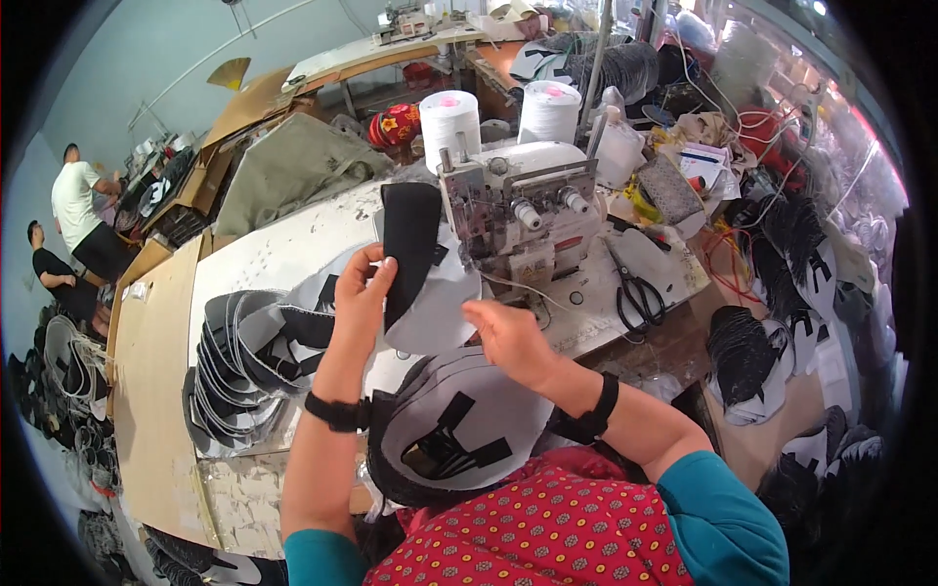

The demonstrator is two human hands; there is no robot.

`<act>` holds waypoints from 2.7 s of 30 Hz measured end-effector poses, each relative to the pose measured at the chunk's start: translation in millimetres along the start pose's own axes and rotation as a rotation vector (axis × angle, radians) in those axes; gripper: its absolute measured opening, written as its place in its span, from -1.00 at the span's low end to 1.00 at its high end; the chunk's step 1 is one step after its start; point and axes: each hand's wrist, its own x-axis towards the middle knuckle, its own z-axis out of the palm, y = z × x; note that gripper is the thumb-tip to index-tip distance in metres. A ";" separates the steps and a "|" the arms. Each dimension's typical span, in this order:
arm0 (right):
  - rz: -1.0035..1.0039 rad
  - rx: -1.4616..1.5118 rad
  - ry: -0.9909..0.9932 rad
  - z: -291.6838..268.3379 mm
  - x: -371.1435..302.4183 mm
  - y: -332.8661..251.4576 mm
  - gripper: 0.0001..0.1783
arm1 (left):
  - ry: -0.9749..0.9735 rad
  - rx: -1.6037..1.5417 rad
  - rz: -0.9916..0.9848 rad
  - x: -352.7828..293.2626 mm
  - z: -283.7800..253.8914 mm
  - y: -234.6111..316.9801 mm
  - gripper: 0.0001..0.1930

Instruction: Stitching together fabric and plastic shoe upper components using an industrial sewing machine.

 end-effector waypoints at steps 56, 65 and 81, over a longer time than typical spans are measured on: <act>-0.237 -0.026 0.019 -13.2 -1.1 0.7 -0.79 | 0.040 -0.097 -0.010 8.7 -13.6 -9.1 -0.80; -0.163 -0.140 0.078 -14.4 12.4 4.8 -0.71 | 0.037 0.058 -0.546 -42.5 -29.6 27.0 -0.56; -0.204 -0.395 -0.327 8.5 -37.1 -9.8 -0.64 | 0.272 -0.311 -0.473 20.7 -70.0 -38.4 -0.76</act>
